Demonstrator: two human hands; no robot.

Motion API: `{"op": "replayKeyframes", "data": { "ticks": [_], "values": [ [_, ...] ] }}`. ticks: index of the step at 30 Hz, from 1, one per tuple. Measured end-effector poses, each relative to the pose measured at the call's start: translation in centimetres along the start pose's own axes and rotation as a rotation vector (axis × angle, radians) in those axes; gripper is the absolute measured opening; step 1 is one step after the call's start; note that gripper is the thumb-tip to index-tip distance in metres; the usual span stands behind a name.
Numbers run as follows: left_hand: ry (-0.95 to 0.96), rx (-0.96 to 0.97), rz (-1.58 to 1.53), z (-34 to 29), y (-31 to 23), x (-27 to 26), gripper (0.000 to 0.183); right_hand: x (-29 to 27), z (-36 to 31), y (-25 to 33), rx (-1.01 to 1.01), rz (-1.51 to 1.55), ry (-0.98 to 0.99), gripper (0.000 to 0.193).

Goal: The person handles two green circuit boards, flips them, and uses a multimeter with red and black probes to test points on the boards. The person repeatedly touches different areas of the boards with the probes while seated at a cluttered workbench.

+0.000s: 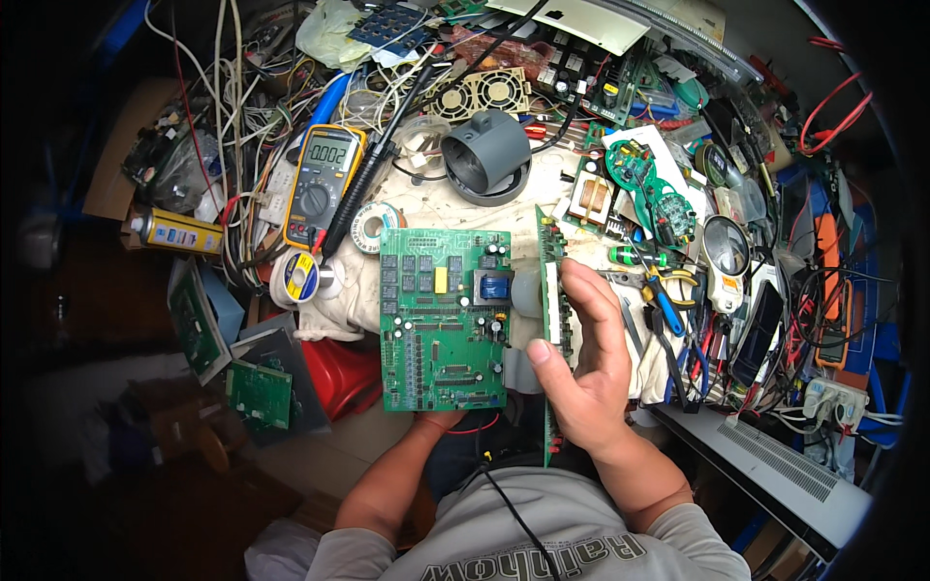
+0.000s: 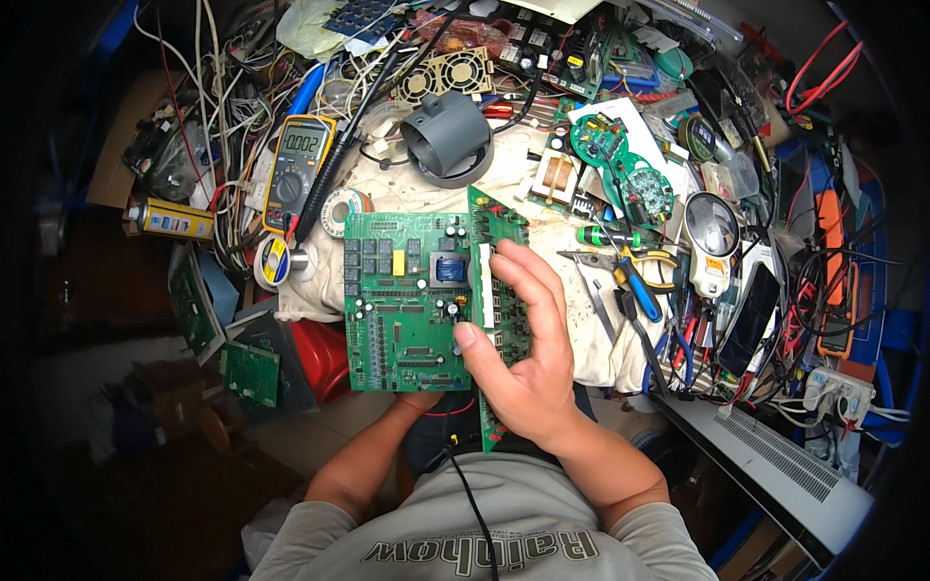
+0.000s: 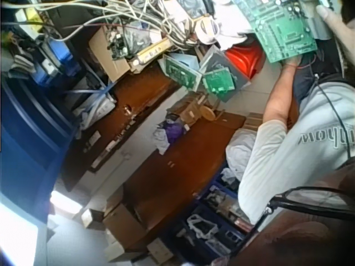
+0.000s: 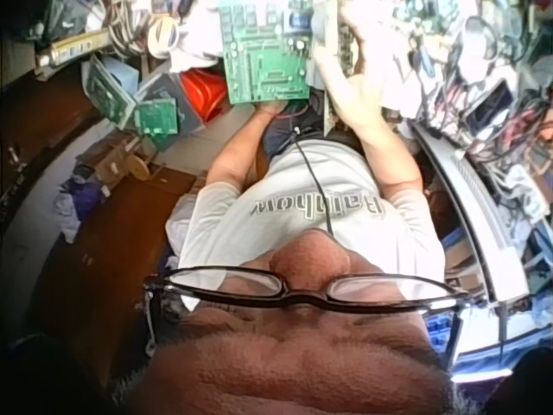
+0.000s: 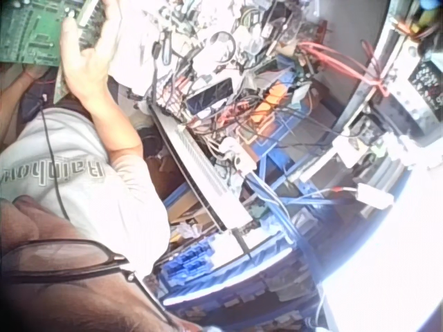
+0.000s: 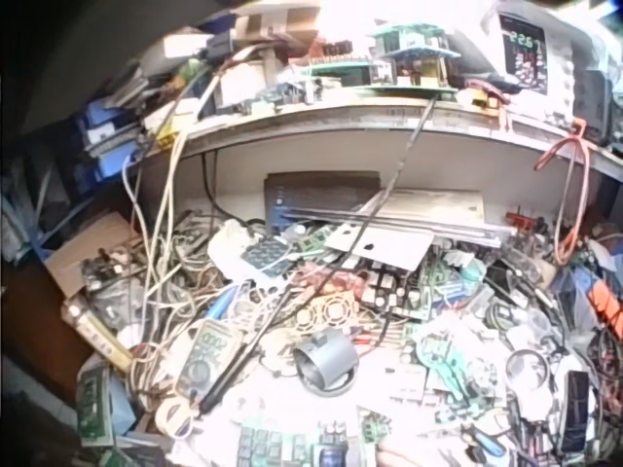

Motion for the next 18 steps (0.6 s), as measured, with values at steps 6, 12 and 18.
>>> {"op": "replayKeyframes", "data": {
  "ticks": [6, 12, 18],
  "values": [
    [-0.013, -0.009, -0.073, -1.8, 0.3, -0.1, 0.038, 1.9, -0.5, 0.8, -0.119, -0.17, 0.016, 0.055],
    [-0.184, 0.003, -0.17, -3.4, 1.3, 0.5, 0.035, 0.5, 0.3, -0.4, 0.146, 0.063, -0.066, 0.056],
    [-0.181, -0.101, -0.152, -3.8, 1.0, -1.0, 0.025, -2.3, 0.3, -0.5, 0.273, 0.313, -0.099, 0.058]
  ]
}}
Point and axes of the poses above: each hand's wrist, its own z-axis towards the middle knuckle, its own x-axis out of the palm, y = z × x, the point moved 4 cm from there along z, towards the middle knuckle, and after that the axes turned 10 degrees about -y, right-handed, at the moved point
